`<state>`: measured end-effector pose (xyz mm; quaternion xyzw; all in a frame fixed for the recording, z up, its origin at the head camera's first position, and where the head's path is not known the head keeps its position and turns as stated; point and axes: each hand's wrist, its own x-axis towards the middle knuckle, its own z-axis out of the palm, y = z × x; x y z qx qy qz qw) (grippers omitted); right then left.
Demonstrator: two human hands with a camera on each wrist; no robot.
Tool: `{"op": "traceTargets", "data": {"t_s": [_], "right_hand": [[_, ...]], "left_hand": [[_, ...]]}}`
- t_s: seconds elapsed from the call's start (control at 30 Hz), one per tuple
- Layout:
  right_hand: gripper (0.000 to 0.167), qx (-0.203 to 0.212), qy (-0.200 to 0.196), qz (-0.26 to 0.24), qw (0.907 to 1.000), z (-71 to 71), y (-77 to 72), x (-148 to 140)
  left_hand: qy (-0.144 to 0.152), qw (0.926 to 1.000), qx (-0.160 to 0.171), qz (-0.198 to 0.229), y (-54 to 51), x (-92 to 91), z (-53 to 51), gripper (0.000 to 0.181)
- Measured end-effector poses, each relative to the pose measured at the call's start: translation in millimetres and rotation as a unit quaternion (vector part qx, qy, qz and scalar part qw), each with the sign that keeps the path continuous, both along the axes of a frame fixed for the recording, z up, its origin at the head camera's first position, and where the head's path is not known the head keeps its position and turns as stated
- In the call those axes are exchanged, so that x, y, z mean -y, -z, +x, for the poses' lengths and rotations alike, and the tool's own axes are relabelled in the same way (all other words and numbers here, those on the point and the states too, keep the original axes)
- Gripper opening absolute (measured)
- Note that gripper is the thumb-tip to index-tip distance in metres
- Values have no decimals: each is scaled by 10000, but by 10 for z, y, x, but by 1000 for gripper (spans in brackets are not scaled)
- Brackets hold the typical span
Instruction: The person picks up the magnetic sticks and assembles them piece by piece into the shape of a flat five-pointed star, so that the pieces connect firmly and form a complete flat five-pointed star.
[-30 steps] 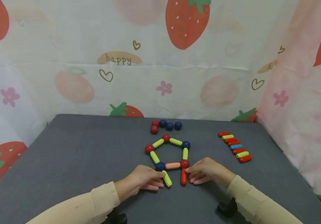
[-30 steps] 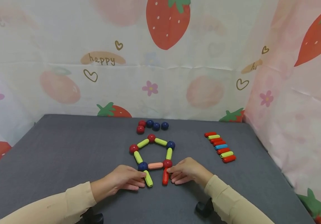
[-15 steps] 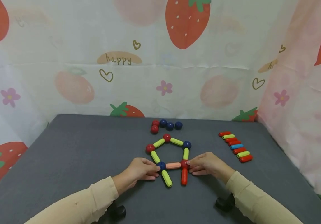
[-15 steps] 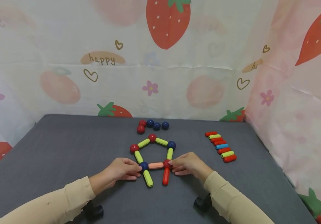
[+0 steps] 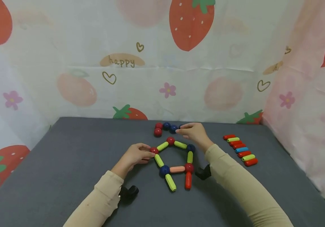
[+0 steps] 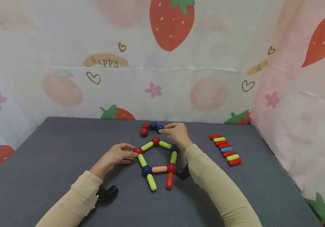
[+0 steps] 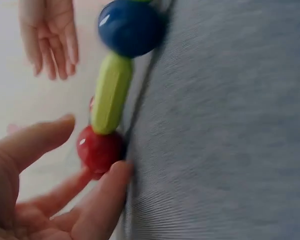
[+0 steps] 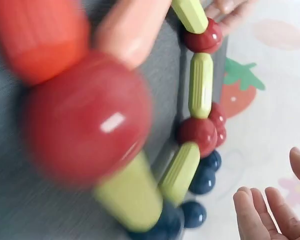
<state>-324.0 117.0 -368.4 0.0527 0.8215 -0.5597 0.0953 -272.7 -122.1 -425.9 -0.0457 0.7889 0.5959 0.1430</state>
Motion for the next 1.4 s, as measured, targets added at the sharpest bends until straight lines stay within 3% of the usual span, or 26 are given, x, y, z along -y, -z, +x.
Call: {"op": "traceTargets", "data": {"t_s": [0.07, 0.2, 0.57, 0.73, 1.07, 1.4], "right_hand": [[45, -45, -50, 161, 9998, -81, 23, 128], [42, -147, -115, 248, 9995, -199, 90, 332], [34, -210, -25, 373, 9991, -456, 209, 638], [29, -161, 115, 736, 9971, -535, 200, 723], [29, 169, 223, 1121, 9933, -589, 271, 846], [22, -45, 3, 1122, 9937, -560, 264, 866]], "left_hand": [[126, 9998, -4, -121, 2, -10, -44, 45], [27, 9997, 29, -238, 19, -36, -95, 37], [-68, 9999, -135, -39, 45, -8, -85, 30], [-50, 9998, -165, -25, 46, -10, -93, 31], [-116, 9998, -134, -29, 62, -20, -76, 30], [-195, 9997, -138, -86, 77, 23, -104, 28]]}}
